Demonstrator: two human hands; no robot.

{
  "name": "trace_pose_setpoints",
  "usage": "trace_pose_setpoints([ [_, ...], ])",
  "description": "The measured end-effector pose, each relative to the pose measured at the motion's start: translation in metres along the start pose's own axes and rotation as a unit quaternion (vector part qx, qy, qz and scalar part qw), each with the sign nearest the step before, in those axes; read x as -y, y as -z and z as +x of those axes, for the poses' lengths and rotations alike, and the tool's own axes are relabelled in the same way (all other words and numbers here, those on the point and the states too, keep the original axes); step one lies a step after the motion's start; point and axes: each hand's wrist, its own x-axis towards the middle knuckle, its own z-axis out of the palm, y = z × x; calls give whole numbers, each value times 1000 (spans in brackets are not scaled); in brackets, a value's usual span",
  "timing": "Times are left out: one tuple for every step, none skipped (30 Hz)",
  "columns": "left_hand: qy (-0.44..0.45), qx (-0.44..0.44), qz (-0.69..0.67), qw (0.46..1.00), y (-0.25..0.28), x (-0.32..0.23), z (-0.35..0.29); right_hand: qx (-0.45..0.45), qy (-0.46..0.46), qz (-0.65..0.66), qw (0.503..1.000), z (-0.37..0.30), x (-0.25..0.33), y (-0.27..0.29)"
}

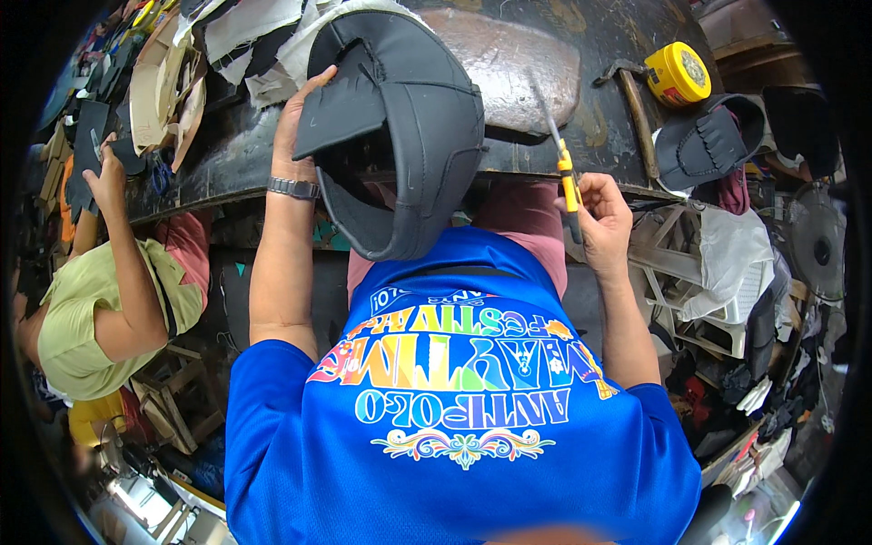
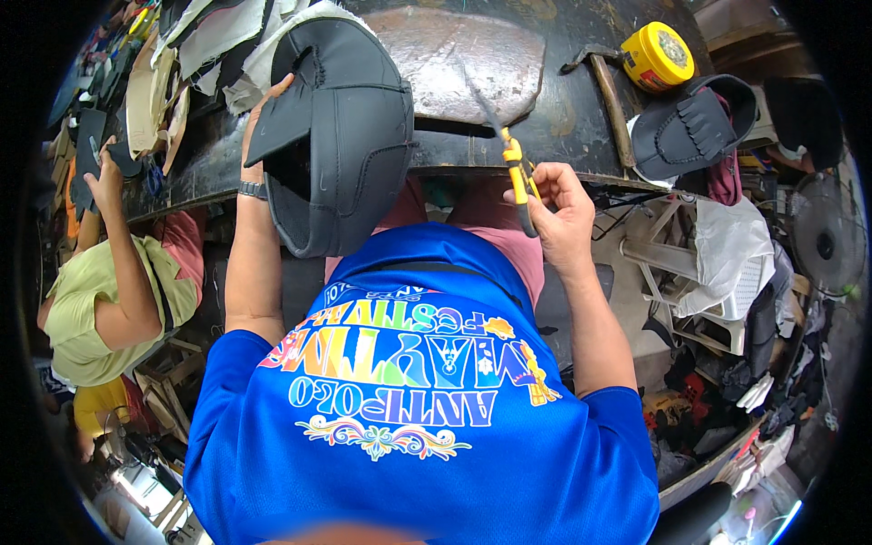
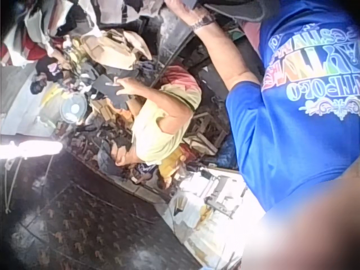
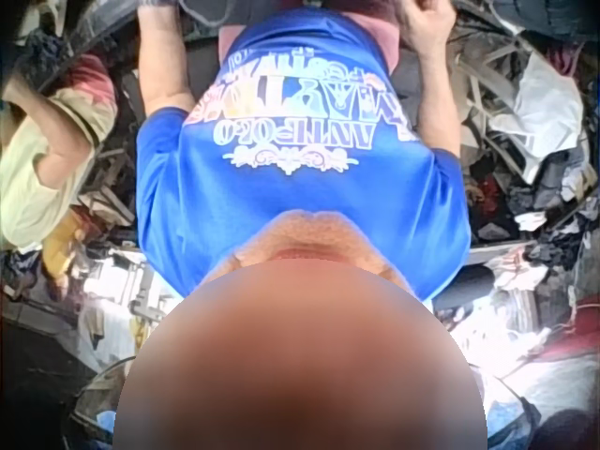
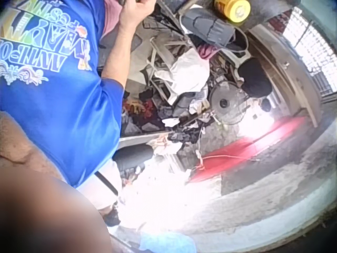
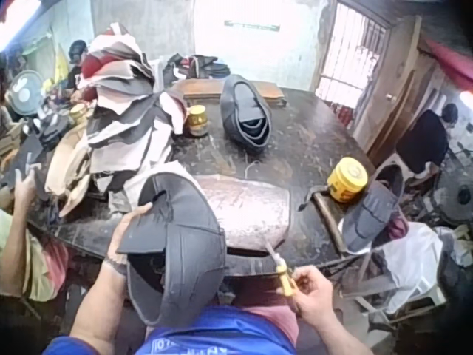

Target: The person trims excess material from the edges of black slipper uppers using yellow-handled scissors. They repeatedly pick up a slipper, trim along the perimeter, inspect the result, and place it aside before moving to the next one.

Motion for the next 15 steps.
trace_pose_setpoints([
  [-2, 6, -3, 1000, -3, -1, 0, 3, -37, 59, 998, 1, -2, -2],
  [18, 2, -15, 1000, -6, -2, -2, 9, -106, 75, 991, 4, -4, -2],
  [25, 10, -17, 999, -9, -3, -2, 41, -168, 104, 979, 3, -5, -2],
  [18, 31, -11, 999, -12, -4, -3, 71, -231, 133, 961, 3, -6, -4],
  [24, 6, -11, 1000, -15, -5, -4, 101, -292, 163, 937, 2, -6, -3],
  [16, -7, -4, 1000, -18, -5, -5, 108, -308, 189, 926, 1, -10, -10],
  [-3, -20, 17, 1000, -22, -5, -6, 127, -322, 203, 916, -1, -10, -10],
  [7, -25, 7, 1000, -25, -5, -9, 124, -314, 203, 919, 0, -10, -10],
  [6, -30, 12, 999, -29, -5, -11, 130, -312, 203, 919, -1, -9, -12],
  [-7, -29, 23, 999, -32, -5, -13, 147, -307, 214, 916, -1, -7, -11],
  [25, -22, 2, 999, -35, -6, -14, 163, -301, 225, 912, 0, -4, -10],
  [45, -12, -12, 999, -39, -6, -16, 168, -292, 236, 912, 0, -1, -10],
  [48, 17, -16, 999, -42, -6, -17, 196, -275, 201, 920, -1, 2, -12],
  [76, -13, 1, 997, -45, -8, -15, 222, -257, 213, 916, -4, 4, -16],
  [88, -30, 10, 996, -48, -8, -13, 242, -241, 218, 914, -6, 7, -20],
])
